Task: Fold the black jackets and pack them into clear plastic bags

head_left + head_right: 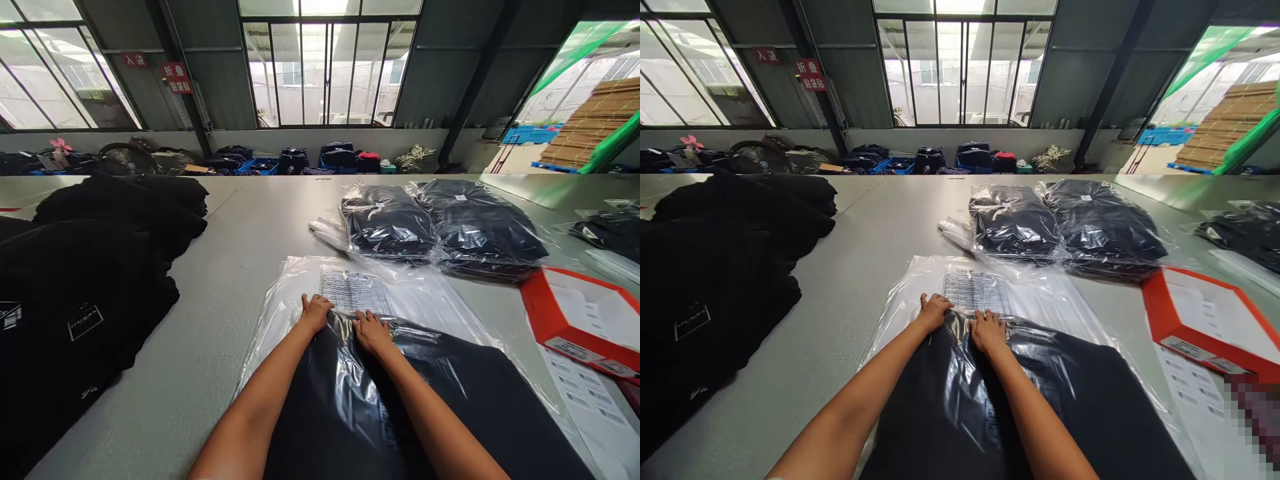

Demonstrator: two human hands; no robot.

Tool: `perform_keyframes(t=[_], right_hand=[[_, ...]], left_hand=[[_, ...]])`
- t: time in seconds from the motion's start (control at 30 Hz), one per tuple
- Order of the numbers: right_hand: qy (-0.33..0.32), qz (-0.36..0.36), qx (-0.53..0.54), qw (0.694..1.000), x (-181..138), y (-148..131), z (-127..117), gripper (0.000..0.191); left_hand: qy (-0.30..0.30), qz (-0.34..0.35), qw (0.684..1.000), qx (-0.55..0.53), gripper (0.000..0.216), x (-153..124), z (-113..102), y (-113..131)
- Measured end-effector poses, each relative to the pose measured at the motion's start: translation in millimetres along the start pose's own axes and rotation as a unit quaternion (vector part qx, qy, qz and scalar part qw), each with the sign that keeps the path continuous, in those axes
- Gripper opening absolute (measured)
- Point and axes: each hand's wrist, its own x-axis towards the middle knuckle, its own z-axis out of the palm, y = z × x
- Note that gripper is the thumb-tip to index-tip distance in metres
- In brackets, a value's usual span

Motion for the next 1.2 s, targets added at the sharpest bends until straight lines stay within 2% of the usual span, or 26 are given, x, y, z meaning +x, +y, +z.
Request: perform_keyframes(t=[0.1,0.17,0.27,0.33,0.43,0.6,0.67,0.87,0.97,1.07,1.13,1.2], right_hand=[[-0.010,-0.008,0.013,1.000,6,-18,3,0.065],[-0.016,-0.012,0.017,1.000,9,-30,4,0.068],[-0.027,0.002,0.018,0.999,11,-46,4,0.070],[-0.027,0.017,0.017,0.999,12,-53,4,0.071],[-0.016,0.028,0.009,0.999,12,-60,7,0.071],[0.005,0.027,-0.004,1.000,13,-60,13,0.069],[0.011,0.023,-0.005,1.000,12,-60,14,0.067],[0.020,0.020,-0.028,0.999,10,-62,17,0.062],[0.022,0.017,-0.045,0.999,9,-62,19,0.062],[0.020,0.012,-0.053,0.998,8,-61,20,0.061],[0.021,0.009,-0.055,0.998,8,-61,20,0.061],[0.028,0.008,-0.055,0.998,8,-62,22,0.061]], left_hand=[[0.064,-0.074,0.995,0.002,0.049,-4,-5,-25],[0.097,-0.173,0.980,-0.029,0.050,-5,-8,-43],[0.096,-0.307,0.941,-0.099,0.049,-2,-11,-67],[0.075,-0.340,0.929,-0.127,0.050,3,-11,-80],[0.048,-0.352,0.922,-0.158,0.045,10,-8,-93],[0.018,-0.364,0.908,-0.207,0.013,15,-1,-109],[0.016,-0.365,0.905,-0.220,0.007,16,2,-115],[0.038,-0.336,0.911,-0.237,0.018,22,6,-120],[0.038,-0.301,0.922,-0.241,0.026,21,1,-122],[0.050,-0.284,0.932,-0.218,0.025,17,-10,-125],[0.070,-0.275,0.940,-0.190,0.033,16,-18,-121],[0.081,-0.233,0.954,-0.170,0.043,18,-25,-106]])
